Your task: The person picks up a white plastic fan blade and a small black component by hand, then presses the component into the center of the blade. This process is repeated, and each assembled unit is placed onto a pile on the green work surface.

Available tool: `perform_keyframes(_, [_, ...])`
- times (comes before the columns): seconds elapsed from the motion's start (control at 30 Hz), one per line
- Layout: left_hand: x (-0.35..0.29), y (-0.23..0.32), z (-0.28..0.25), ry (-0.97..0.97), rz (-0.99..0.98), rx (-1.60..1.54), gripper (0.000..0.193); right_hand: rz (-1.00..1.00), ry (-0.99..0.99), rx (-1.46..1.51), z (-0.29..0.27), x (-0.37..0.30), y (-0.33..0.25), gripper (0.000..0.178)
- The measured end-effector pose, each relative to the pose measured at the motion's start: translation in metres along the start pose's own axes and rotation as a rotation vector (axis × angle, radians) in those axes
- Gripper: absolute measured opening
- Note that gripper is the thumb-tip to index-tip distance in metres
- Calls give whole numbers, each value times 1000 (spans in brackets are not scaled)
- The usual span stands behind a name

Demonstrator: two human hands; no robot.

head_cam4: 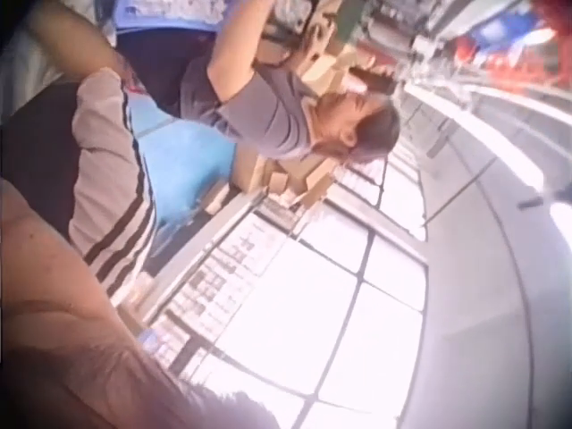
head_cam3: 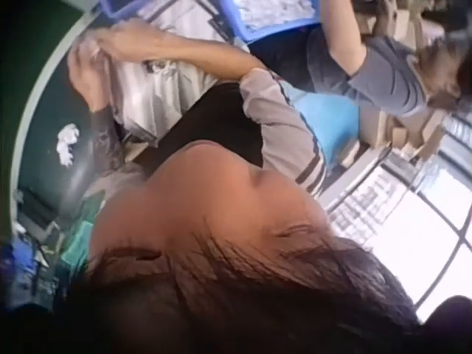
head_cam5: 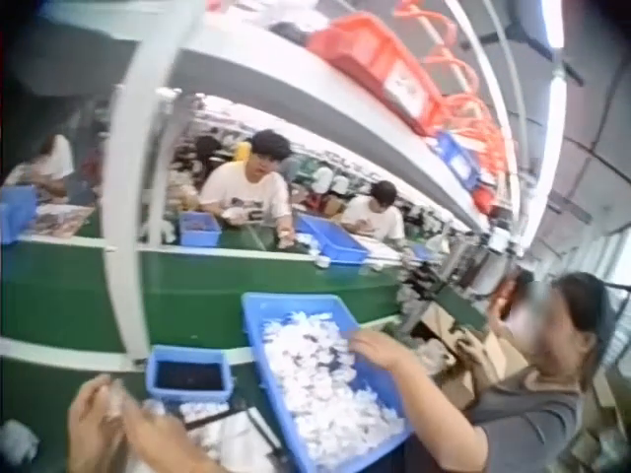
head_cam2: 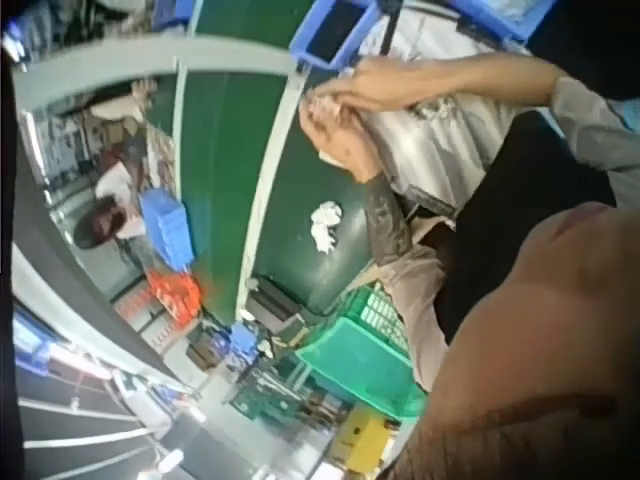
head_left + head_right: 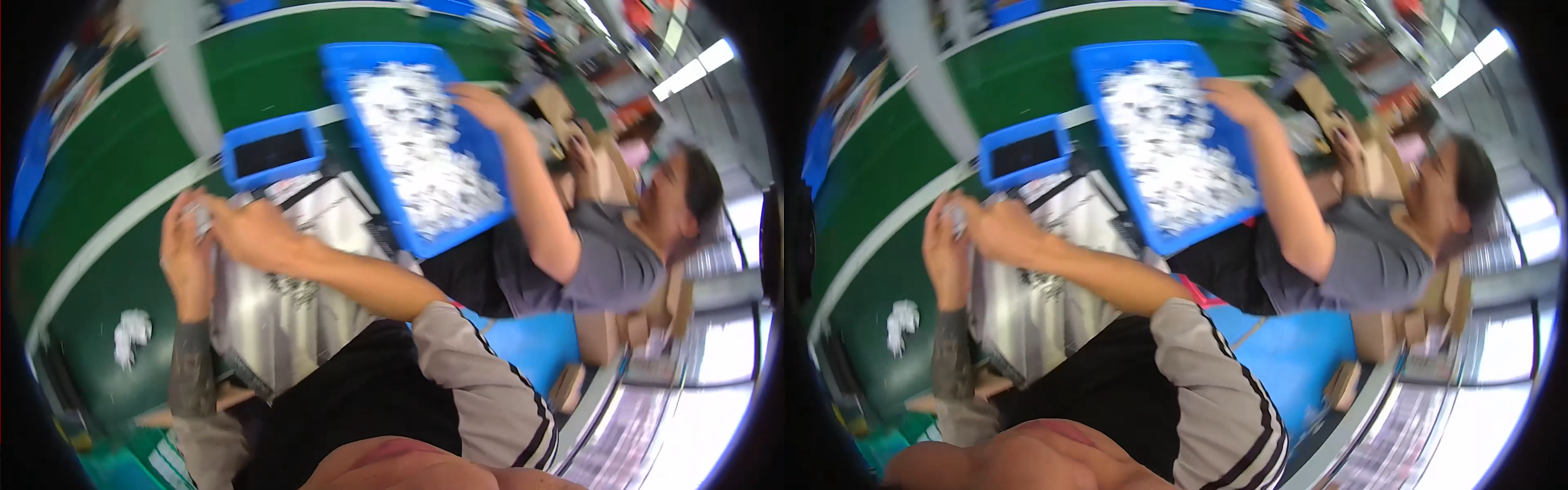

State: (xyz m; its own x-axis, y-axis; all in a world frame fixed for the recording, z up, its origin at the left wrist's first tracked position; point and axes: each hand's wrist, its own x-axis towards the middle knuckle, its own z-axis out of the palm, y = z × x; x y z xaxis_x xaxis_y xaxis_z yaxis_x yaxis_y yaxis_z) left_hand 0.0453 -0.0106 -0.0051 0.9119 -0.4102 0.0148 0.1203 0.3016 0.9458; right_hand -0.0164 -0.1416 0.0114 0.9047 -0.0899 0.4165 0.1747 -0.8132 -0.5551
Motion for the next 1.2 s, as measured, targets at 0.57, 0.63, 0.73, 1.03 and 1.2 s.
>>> perform_keyframes(0.57, [20, 33, 166, -611, 6, 335, 32, -146, -319, -59, -111, -177, 11, 82])
perform_keyframes(0.63, [28, 22, 212, -685, -57, 302, 33, -161, -319, -71, -92, -177, 13, 82])
perform_keyframes(0.73, [29, 3, 247, -663, -60, 455, 36, -162, -315, -51, -73, -175, 6, 81])
perform_keyframes(1.03, [-23, 58, 109, -593, 597, 1010, 25, -112, -245, -73, -70, -193, 11, 75])
perform_keyframes(1.2, [-41, 28, -38, -421, 371, 1539, 35, -102, -171, -21, -66, -180, 9, 73])
